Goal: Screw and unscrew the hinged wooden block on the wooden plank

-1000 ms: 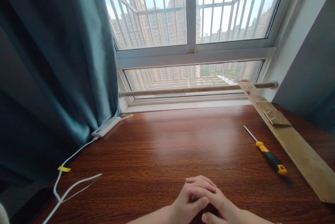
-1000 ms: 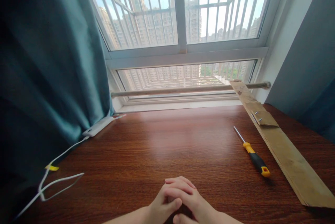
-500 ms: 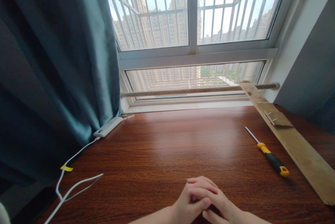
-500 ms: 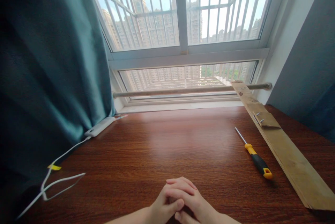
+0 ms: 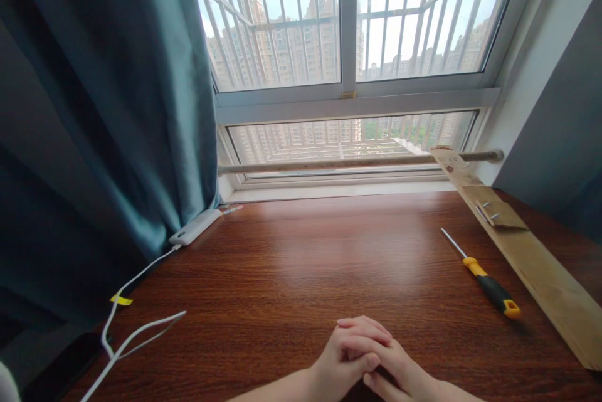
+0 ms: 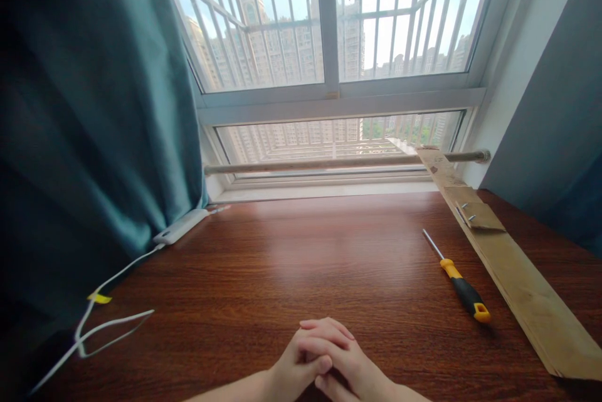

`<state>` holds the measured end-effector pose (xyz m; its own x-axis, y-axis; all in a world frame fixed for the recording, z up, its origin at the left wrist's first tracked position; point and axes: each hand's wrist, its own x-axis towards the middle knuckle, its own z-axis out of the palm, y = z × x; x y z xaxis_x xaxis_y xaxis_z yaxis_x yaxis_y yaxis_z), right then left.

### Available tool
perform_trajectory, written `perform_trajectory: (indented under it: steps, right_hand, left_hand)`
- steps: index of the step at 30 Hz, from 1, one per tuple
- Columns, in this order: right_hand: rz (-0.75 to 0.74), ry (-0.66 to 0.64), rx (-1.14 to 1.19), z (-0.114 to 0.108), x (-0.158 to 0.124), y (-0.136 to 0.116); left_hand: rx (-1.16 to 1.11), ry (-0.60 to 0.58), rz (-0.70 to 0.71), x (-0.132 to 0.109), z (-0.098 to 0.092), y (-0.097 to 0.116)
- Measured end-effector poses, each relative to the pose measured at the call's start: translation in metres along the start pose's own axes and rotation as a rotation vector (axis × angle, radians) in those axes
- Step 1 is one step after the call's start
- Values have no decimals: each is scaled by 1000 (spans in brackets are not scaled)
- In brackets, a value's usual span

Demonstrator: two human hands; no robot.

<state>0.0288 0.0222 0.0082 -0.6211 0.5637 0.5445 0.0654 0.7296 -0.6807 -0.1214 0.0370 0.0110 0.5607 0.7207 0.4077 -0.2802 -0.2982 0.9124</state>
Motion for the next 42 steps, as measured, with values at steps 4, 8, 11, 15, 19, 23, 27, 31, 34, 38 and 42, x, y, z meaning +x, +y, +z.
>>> perform_trajectory:
  steps: [4,8,11,15,19,23,27,31,34,38,42]
  right_hand:
    - [42,-17,7,0,-1,-1]
    - [62,-21,12,0,-2,-1]
    - [91,-18,13,-1,-1,-4]
    - [148,-19,5,-2,1,-9]
    - [169,-13,-4,-2,1,-11]
    - [160,-5,-9,-1,-1,-7]
    - [163,-17,-4,-1,-1,-8]
    - [152,-20,7,-3,0,-9]
    - [143,-15,14,-2,-1,-8]
    - [146,-13,23,-1,-2,-5]
    - [140,-22,14,-1,-2,-5]
  left_hand:
    - [5,12,-1,0,1,1]
    - [11,19,-16,-1,1,3]
    - [9,25,-31,-1,0,2]
    - [16,27,-41,-1,0,1]
    - [32,27,-47,-2,1,2]
    - [36,34,-55,-2,1,2]
    - [36,29,-54,-2,0,1]
    - [21,37,-45,-3,0,0]
    - [7,41,-43,-2,0,-1]
    - [12,33,-41,-2,1,0]
    - [3,32,-26,-3,1,-1]
